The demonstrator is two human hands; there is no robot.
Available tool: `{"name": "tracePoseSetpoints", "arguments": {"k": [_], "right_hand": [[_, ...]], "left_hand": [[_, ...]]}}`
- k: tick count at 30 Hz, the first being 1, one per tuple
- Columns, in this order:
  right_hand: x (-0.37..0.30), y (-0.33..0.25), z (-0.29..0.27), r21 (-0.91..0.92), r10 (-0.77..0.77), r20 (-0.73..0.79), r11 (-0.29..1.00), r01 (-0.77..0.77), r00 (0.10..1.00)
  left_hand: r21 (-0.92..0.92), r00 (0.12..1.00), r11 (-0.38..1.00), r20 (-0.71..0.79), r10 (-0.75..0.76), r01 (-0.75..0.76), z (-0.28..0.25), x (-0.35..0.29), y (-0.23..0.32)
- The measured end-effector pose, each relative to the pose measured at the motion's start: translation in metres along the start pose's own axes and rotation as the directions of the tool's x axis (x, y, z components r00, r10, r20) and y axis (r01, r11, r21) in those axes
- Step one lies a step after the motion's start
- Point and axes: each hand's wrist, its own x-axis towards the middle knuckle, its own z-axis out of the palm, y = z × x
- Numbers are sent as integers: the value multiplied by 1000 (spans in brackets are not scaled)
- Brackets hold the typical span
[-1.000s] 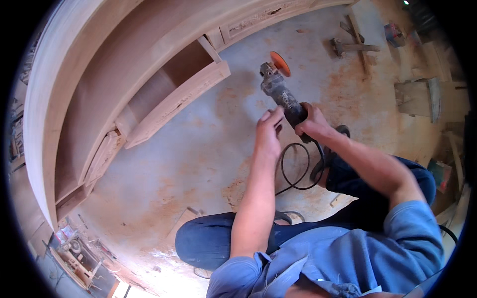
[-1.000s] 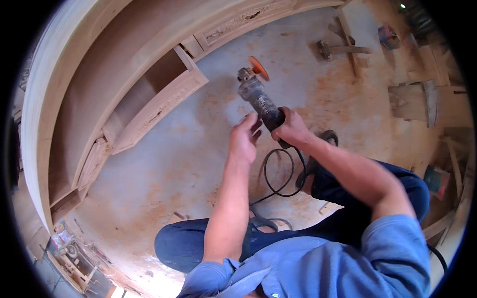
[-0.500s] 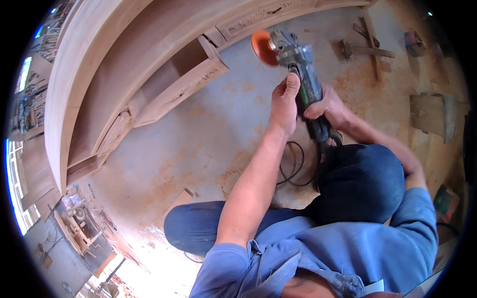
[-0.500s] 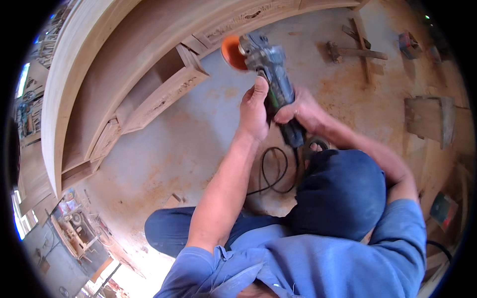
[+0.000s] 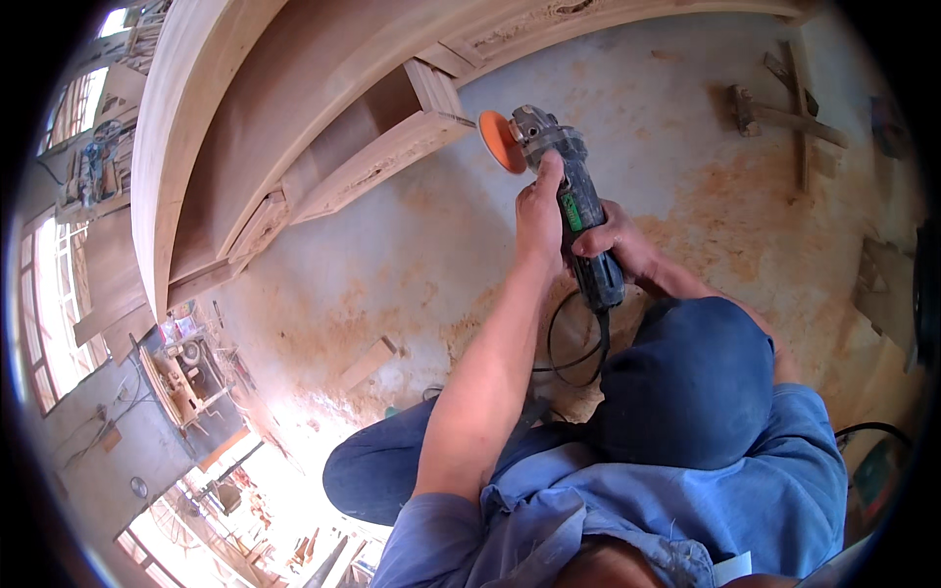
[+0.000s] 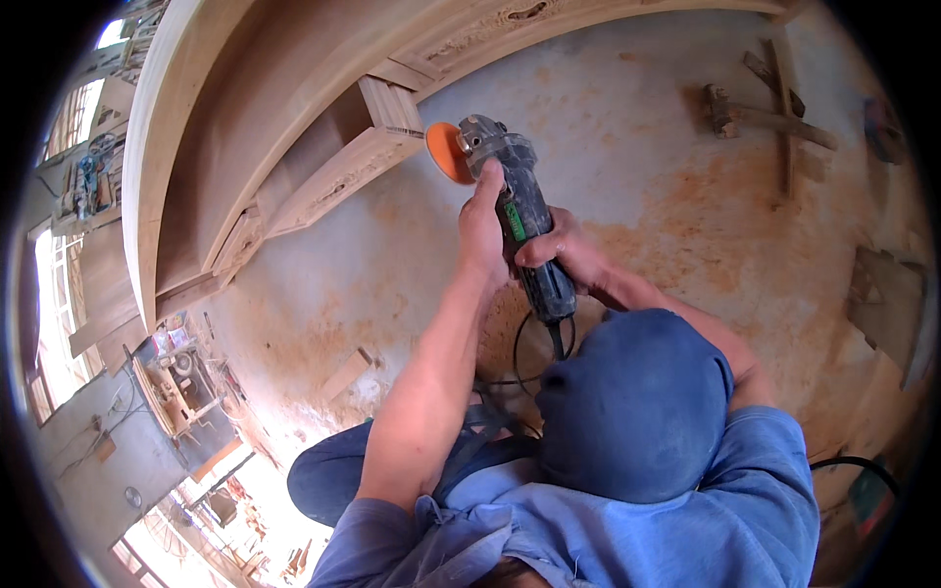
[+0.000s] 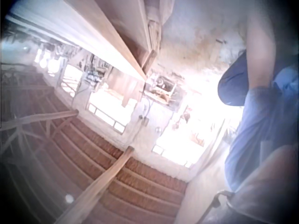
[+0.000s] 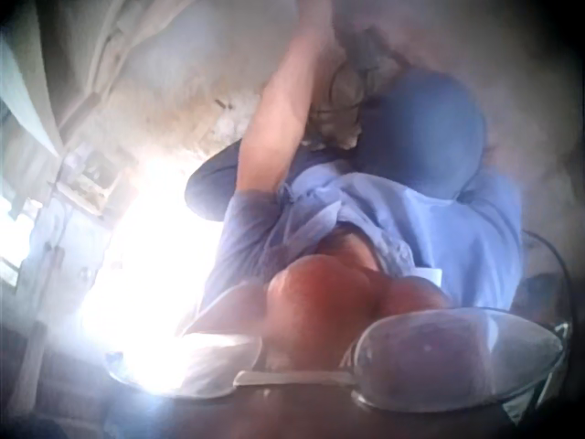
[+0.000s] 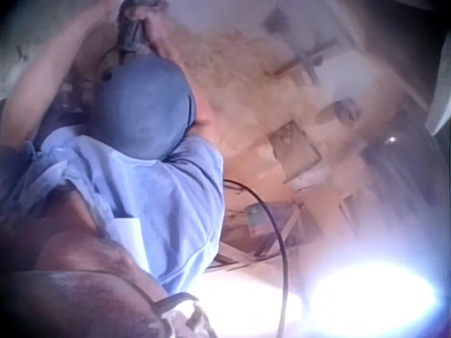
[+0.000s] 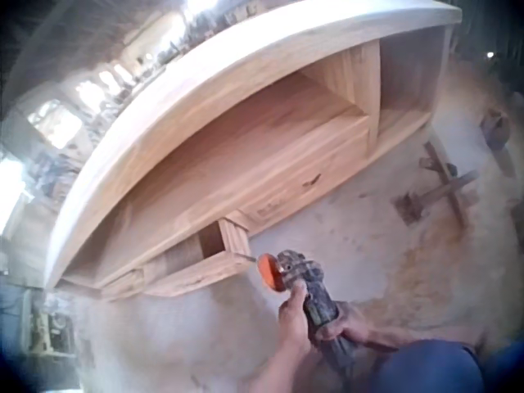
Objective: The person sits on the floor and uses an angle grinder to sand the carved edges and surfaces of a large wooden furniture piece. They also use a hammer to tap small wooden blocks into place and a chisel to refine the wood.
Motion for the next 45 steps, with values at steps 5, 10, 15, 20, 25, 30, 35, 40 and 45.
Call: {"name": "tracePoseSetpoints", "arguments": {"k": [5,10,15,20,25,30,35,40,45], "right_hand": [[15,-3,-2,42,-23,107,999,18,994],[31,-10,1,114,-44,165,993,25,985],[42,1,-1,174,45,173,982,-76,984],[38,-1,-1,139,24,173,989,-48,985],[43,3,0,171,39,180,983,-71,983],[43,-4,3,146,22,160,988,-46,987],[40,-8,1,134,36,159,989,-58,987],[54,8,-5,222,115,128,965,-141,985],[35,-20,9,122,22,161,992,-42,987]], "left_hand": [[248,1000,969,14,14,-17,8,0,15],[377,990,925,-111,91,-42,20,1,36],[416,979,907,-205,18,71,7,14,32],[408,979,911,-201,25,60,10,12,31],[417,980,906,-197,15,70,6,16,28],[413,975,909,-222,30,66,3,21,25],[422,977,903,-213,9,84,13,16,33],[399,970,902,-232,-76,167,4,34,28],[422,973,905,-226,51,50,18,8,42]]}}
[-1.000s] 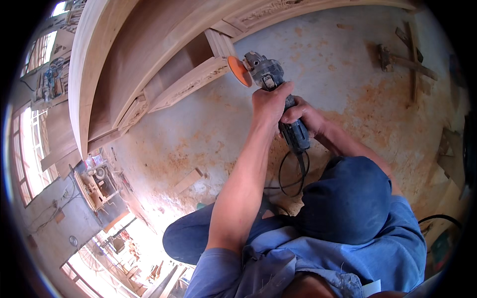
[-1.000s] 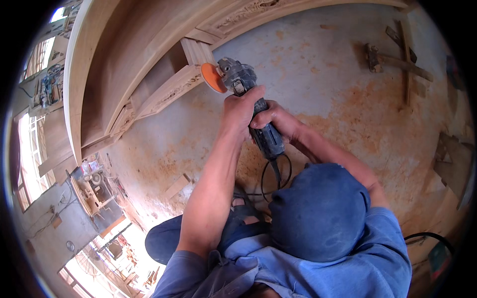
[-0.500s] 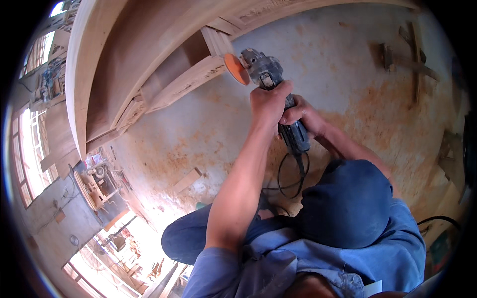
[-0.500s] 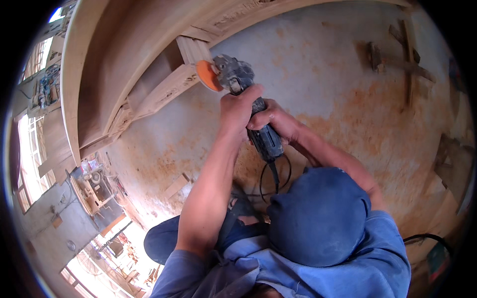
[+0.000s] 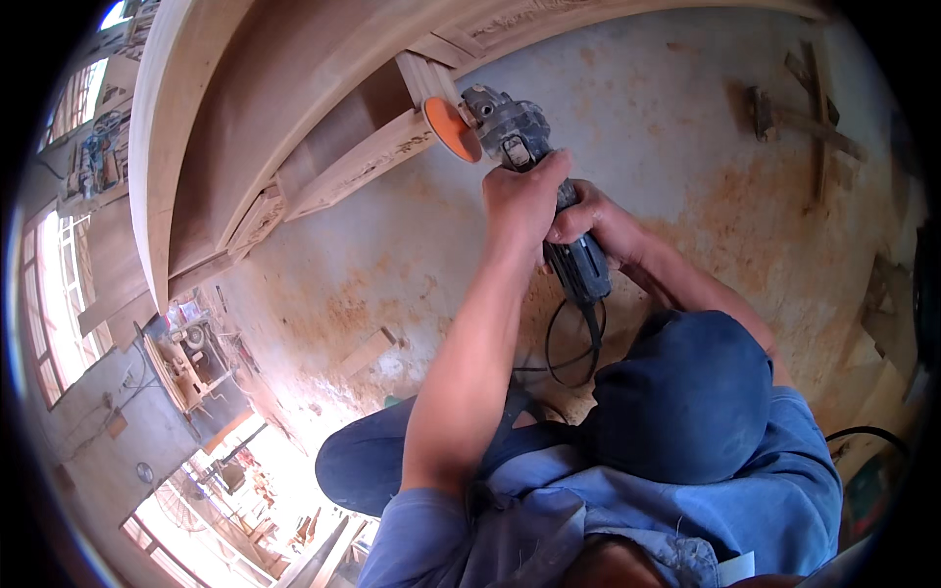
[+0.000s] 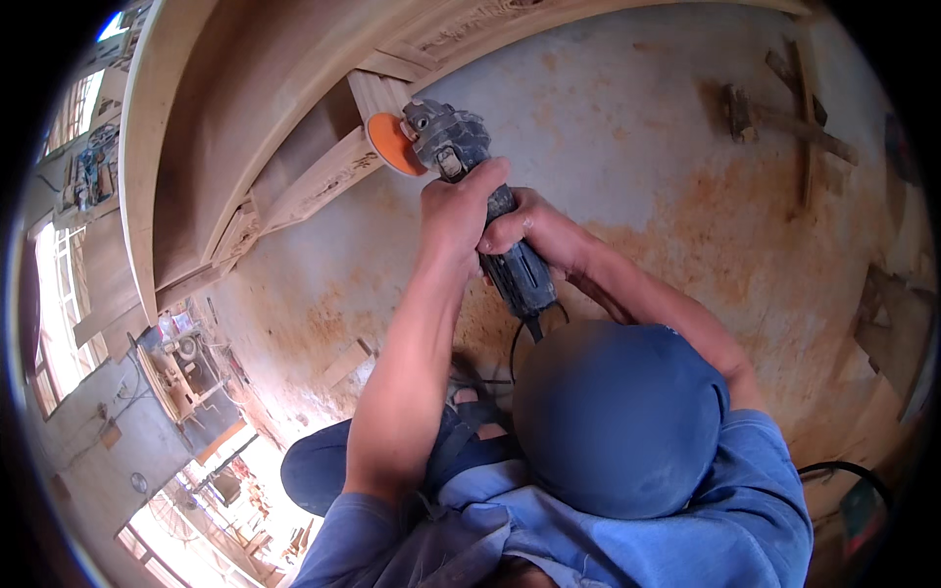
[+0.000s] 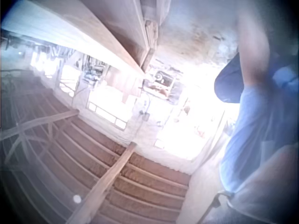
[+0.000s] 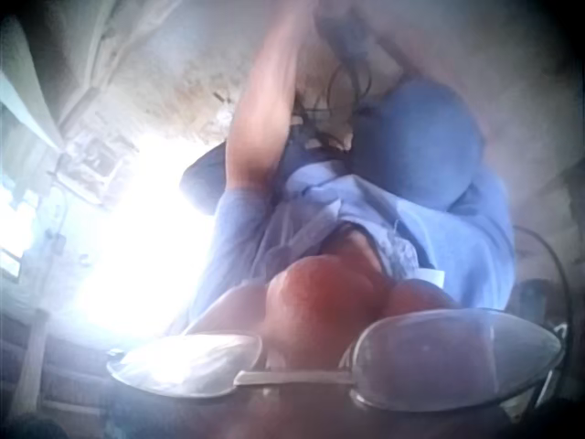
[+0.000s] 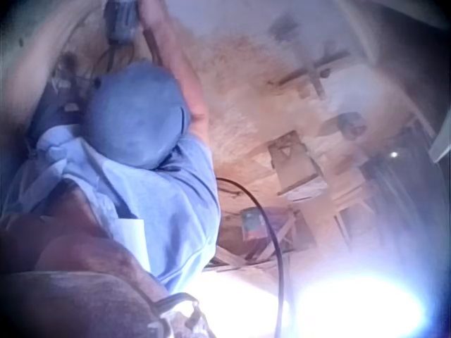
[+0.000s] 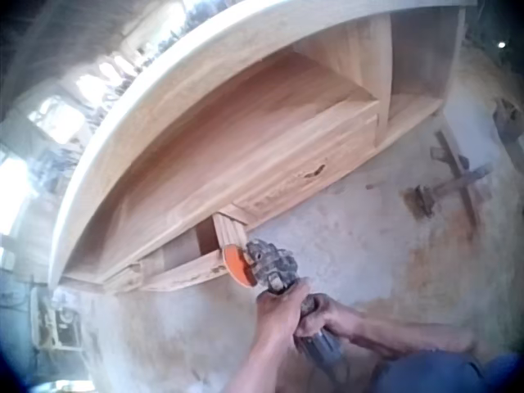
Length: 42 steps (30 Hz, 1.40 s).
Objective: The person sits on the floor and uses an angle grinder to sand the carved edges and surfaces of a large wooden furniture piece. They also use a hammer to tap small wooden blocks into place and a chisel to refine the wood.
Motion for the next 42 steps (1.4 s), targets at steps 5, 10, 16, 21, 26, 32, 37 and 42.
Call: {"name": "tracePoseSetpoints", "arguments": {"k": [5,10,16,21,26,32,37,42], "right_hand": [[16,16,-17,45,69,-41,997,-67,997],[22,18,-20,70,62,-14,996,-61,998],[-1,3,-8,9,6,-2,1000,-6,1000],[30,30,-30,145,138,-38,981,-131,990],[4,19,-38,127,-72,12,990,69,997],[-55,-17,-32,15,-152,-160,988,156,975],[-98,-13,-29,-1,-138,-239,990,142,961],[-117,-10,-17,-70,-87,-313,995,69,946]], "left_hand": [[14,996,996,30,-87,87,0,29,-18],[39,997,996,8,-77,77,0,28,-14],[26,1000,1000,23,5,-6,7,-2,2],[-33,988,989,69,-140,143,-4,48,-26],[-194,922,968,380,-75,159,-29,27,-30],[-536,914,753,-340,221,-382,-167,68,-1],[-675,921,636,-354,166,-374,-195,106,32],[-804,933,475,-284,223,-358,-195,135,59]]}}
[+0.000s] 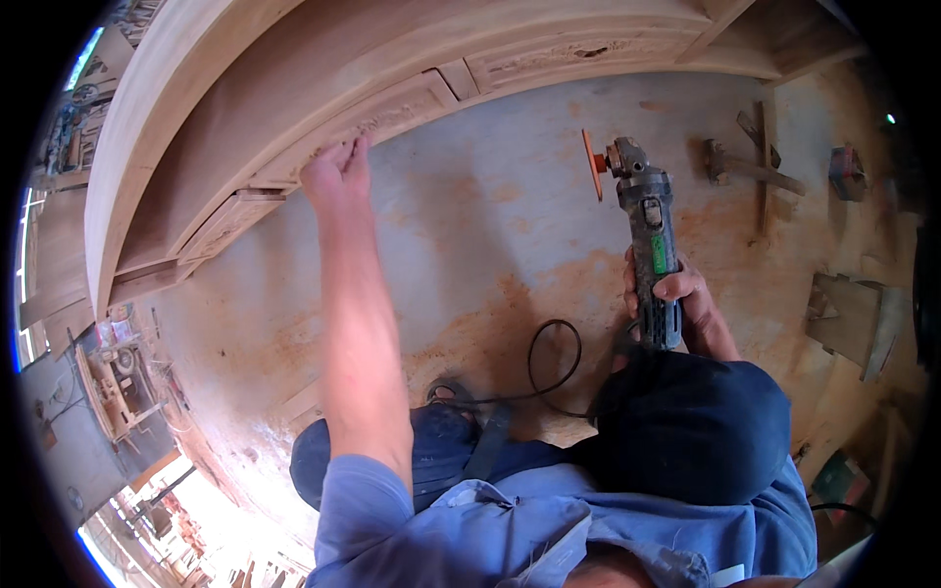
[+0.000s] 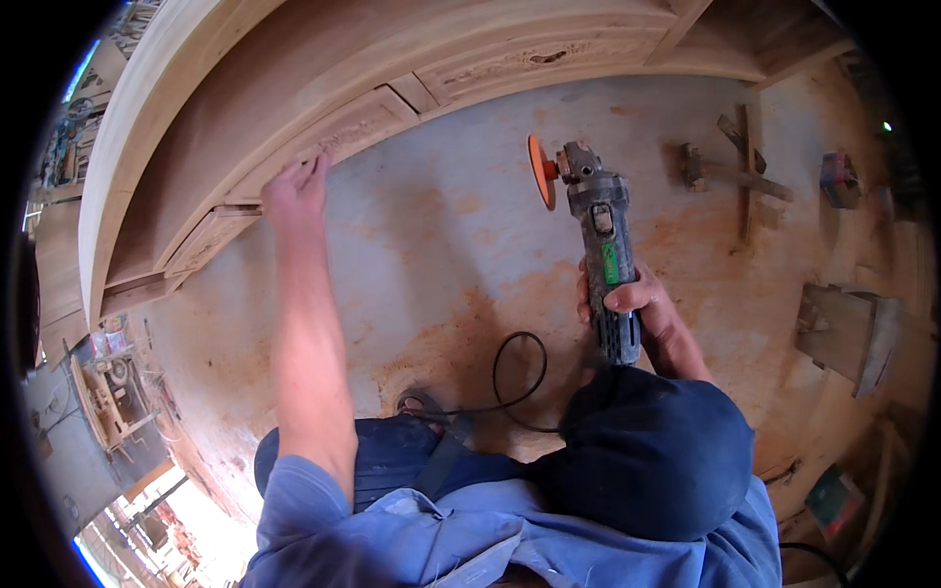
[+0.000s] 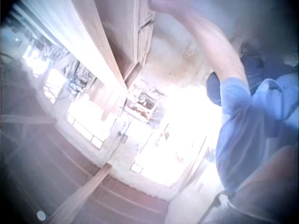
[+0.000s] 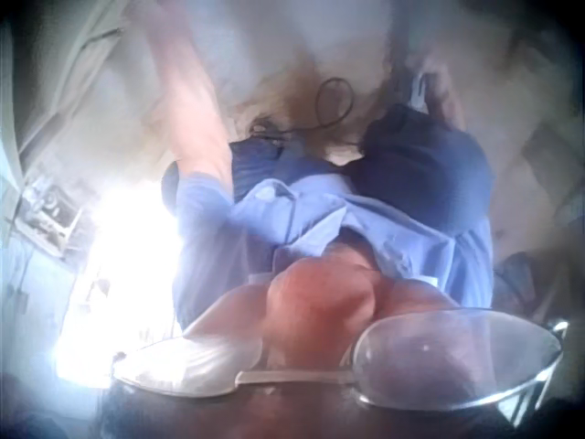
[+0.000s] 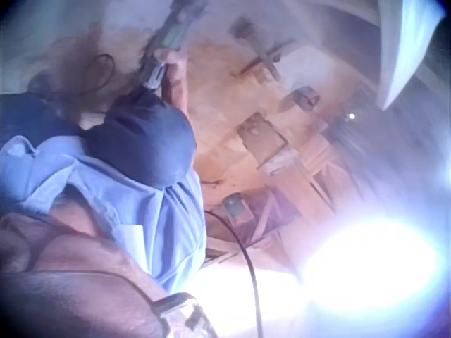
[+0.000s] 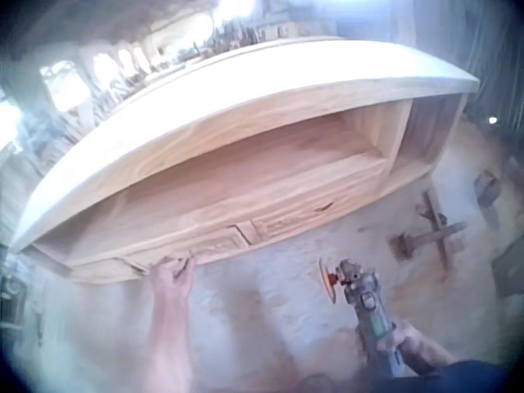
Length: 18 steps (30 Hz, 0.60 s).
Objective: The person sits on the floor and uses an angle grinder to sand the carved edges and surfaces of a large wooden furniture piece. They also use a hammer to tap small wooden blocks into place and a chisel to refine the wood.
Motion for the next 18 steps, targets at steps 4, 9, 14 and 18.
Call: {"name": "tracePoseSetpoints", "arguments": {"k": [4,9,14,18], "right_hand": [[-10,8,5,-8,19,-30,1000,-19,999],[-7,14,8,2,44,-59,999,-44,997],[-1,21,7,-32,52,-66,998,-54,996],[-6,12,12,-78,13,-41,997,-17,999]], "left_hand": [[-85,999,995,-6,-51,50,6,17,0],[78,990,997,138,-1,-10,-23,20,-16],[319,959,905,-61,-278,283,-40,-99,-108],[233,707,708,102,-700,667,2,-245,-185]]}}
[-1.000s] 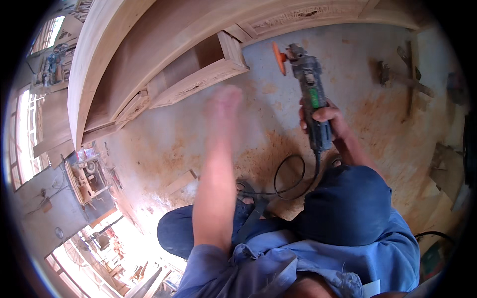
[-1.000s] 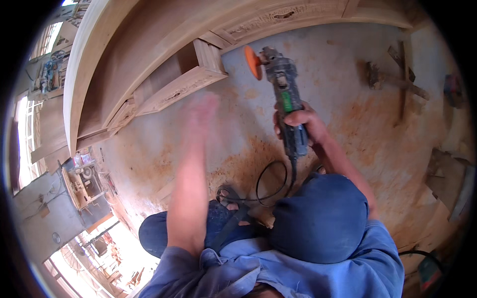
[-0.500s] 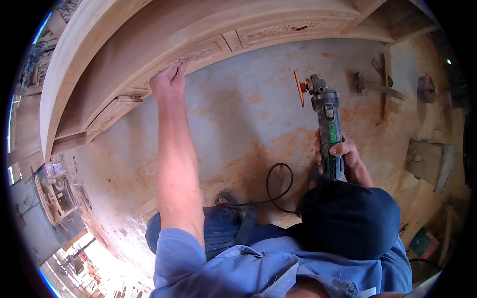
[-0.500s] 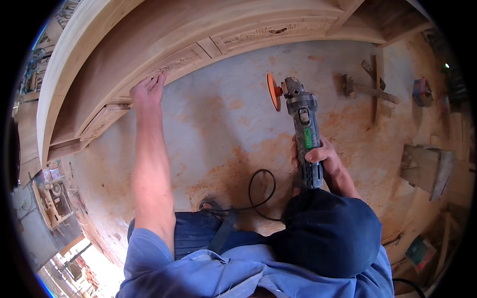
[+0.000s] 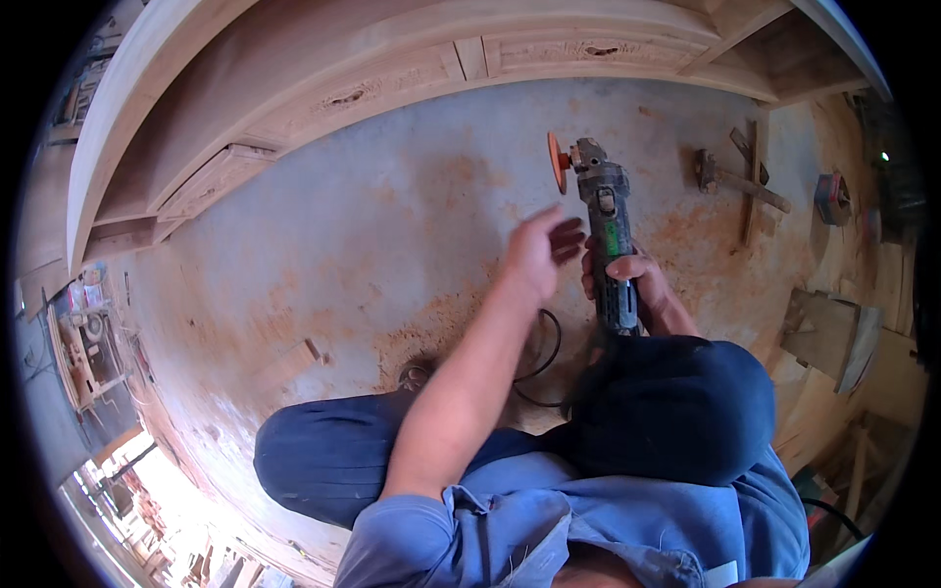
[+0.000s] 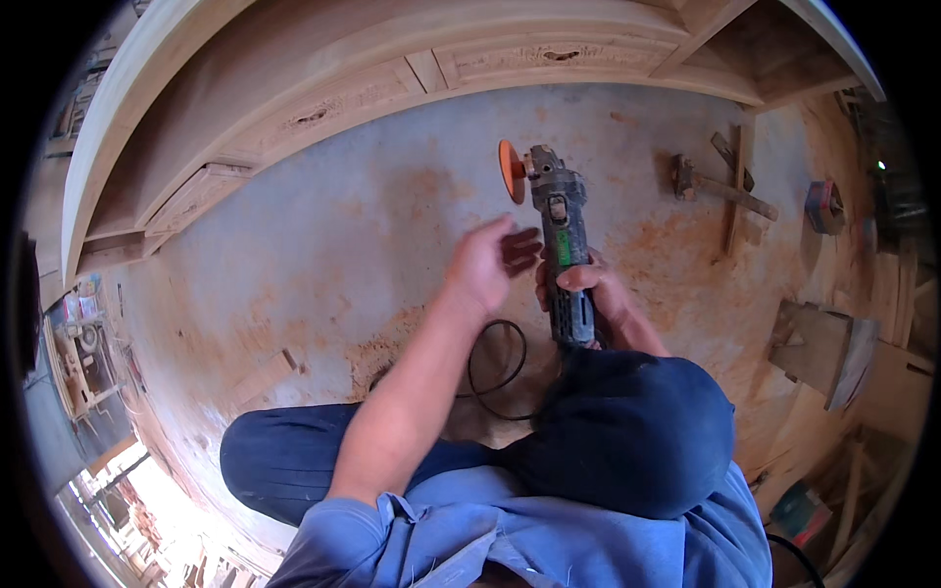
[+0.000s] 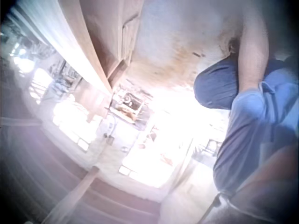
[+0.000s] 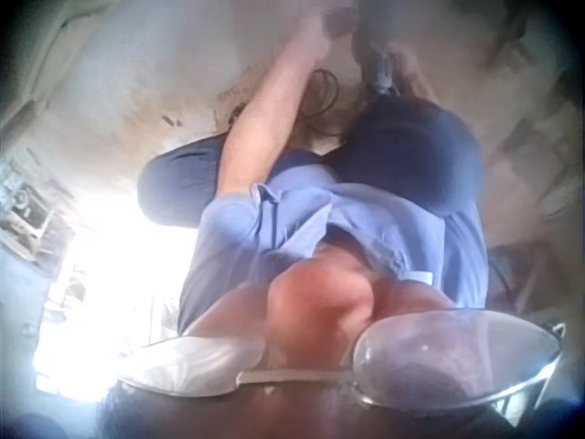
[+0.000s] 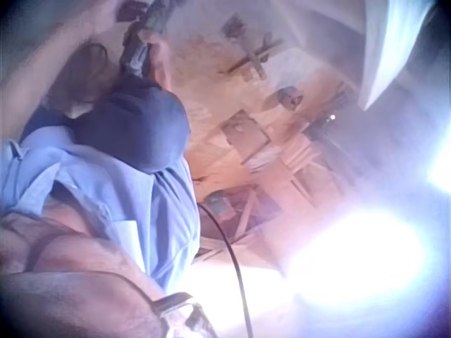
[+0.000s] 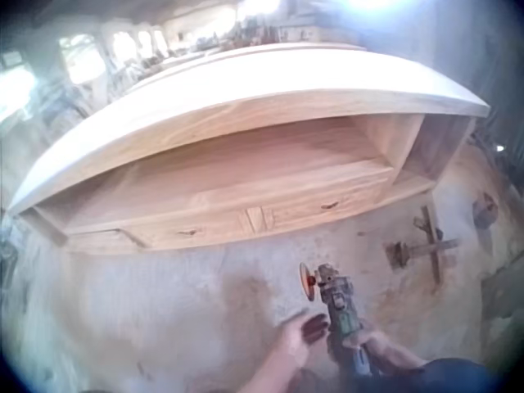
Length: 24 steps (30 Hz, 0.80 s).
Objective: The person sits on the floor and uses an angle grinder to sand the carved edges and surfaces of a large wooden furniture piece. They also use a hammer to tap small wooden blocks into place and a chisel to refine the wood.
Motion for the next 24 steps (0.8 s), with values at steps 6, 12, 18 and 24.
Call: {"name": "tracePoseSetpoints", "arguments": {"k": [6,12,18,24], "right_hand": [[3,2,-5,-36,51,45,998,-50,998],[9,5,-11,-27,51,101,998,-48,994],[11,-10,-10,-67,53,198,997,-40,979],[20,-30,10,-229,93,325,973,-17,941]], "left_hand": [[248,963,967,270,-21,-49,15,-30,-16],[227,982,960,124,140,-166,30,-25,-30],[180,981,967,113,159,-178,40,-37,-19],[249,959,939,214,185,-237,29,-46,7]]}}
